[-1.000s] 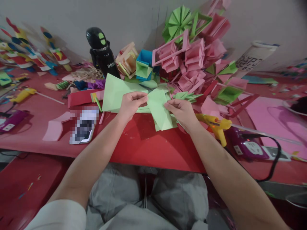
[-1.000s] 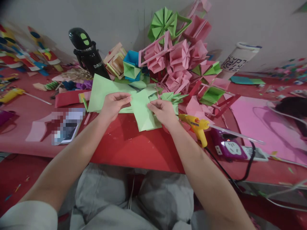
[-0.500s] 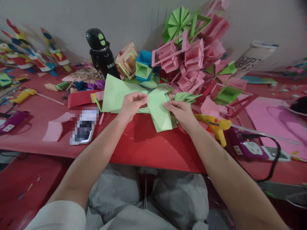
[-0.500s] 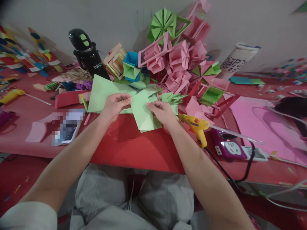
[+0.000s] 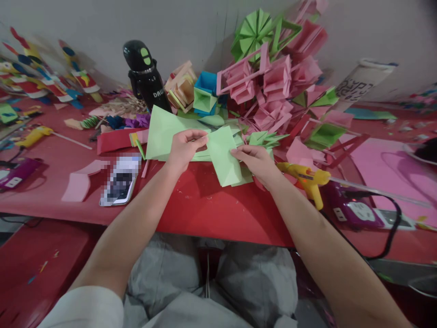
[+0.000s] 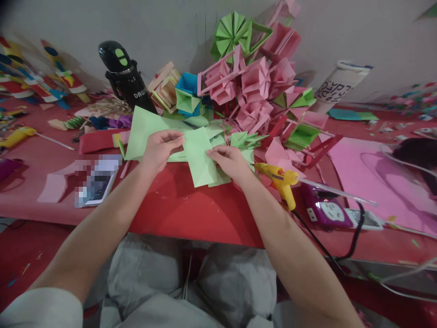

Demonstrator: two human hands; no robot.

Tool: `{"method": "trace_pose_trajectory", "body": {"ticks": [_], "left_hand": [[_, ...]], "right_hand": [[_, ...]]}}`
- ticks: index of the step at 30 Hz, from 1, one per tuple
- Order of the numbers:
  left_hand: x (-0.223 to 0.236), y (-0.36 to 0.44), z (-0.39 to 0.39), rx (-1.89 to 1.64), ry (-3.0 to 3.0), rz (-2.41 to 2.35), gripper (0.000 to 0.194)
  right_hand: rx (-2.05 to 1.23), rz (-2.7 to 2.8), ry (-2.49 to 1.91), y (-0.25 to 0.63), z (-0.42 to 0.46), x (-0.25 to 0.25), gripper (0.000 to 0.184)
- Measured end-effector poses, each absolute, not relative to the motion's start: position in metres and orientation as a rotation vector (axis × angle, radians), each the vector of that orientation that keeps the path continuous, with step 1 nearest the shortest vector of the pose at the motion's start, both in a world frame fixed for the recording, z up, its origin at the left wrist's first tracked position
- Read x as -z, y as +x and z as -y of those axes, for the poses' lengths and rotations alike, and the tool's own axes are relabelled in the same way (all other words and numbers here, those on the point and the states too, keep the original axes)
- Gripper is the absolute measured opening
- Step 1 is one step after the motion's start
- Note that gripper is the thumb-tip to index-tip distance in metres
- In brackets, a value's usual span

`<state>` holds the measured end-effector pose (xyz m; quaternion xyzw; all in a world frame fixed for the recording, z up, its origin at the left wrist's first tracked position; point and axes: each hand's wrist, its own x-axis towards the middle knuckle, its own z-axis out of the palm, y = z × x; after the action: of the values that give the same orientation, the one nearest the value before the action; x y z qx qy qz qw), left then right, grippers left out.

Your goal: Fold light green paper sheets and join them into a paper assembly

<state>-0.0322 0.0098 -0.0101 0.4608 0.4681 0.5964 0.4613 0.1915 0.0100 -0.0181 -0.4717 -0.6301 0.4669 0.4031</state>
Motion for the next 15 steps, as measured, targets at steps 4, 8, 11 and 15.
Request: {"method": "trace_pose_trajectory", "body": {"ticks": [4,8,11,15], "left_hand": [[0.0083,-0.0314,-0.0088,-1.474,1.127,-1.156,0.026],[0.0079,-0.0314,-0.0089,-1.482,1.128,-1.149,0.027],[0.0083,-0.0324,-0.0096,-1.486,1.122,-1.155,0.027],[0.0082,-0.0345,-0.0103,-1.485,1.125,-1.177,0.03]], "right_hand": [[-1.19,1.612,-1.205,0.1921,-0.0095,0.0185,0.044],[-1.197,1.604,-1.231,0.1922,-0.008,0.0185,0.052],[-1.202,1.588,-1.222,0.1918,-0.0082,0.0186,0.052],[-1.237,1.582,-1.214,0.1911,-0.0099,0.0185,0.039]]}}
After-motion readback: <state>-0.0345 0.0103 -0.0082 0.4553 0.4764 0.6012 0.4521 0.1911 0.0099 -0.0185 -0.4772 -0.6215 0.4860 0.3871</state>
